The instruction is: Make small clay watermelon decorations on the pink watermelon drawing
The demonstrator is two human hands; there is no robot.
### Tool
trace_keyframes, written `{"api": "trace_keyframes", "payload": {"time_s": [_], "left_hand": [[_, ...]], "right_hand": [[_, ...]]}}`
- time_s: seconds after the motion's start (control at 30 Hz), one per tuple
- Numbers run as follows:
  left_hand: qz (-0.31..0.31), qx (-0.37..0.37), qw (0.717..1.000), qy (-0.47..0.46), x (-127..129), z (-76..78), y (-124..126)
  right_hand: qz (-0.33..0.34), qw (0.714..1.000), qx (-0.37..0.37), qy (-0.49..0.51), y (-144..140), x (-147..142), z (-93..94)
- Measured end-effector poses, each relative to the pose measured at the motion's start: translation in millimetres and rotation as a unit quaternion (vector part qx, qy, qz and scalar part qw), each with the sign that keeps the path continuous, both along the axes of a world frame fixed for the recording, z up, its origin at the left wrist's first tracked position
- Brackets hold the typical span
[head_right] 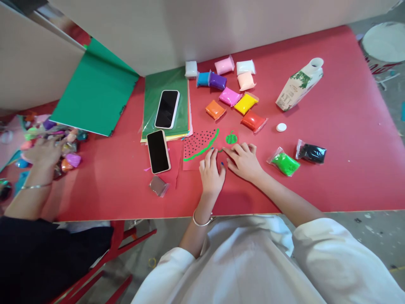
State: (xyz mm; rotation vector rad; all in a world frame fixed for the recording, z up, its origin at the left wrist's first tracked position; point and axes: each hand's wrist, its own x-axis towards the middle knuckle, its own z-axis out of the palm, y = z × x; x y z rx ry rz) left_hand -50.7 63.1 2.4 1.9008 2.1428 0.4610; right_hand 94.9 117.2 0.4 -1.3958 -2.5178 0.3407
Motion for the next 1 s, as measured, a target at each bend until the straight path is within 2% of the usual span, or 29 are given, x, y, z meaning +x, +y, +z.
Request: {"api": "trace_keyframes", "payload": {"time_s": [0.27,0.77,1.0], "left_hand": [[0.001,0.014,1.0,0.014,2.0,1.9,-2.1],[-0.02,0.01,0.997,0.073,3.9,-1.9,-6.1],[-0.048,-0.008,0.993,0.106,6.8,-2.9,-6.3]], "right_hand": [[-0.017,0.999,0.034,-0.008,-1.3,-0.6,-0.5],[0.005,0.994,0.1,-0.033,-4.3,1.8,-2.8],[0.009,0.996,0.073,-0.053,-8.7,-0.1,-1.9]]}}
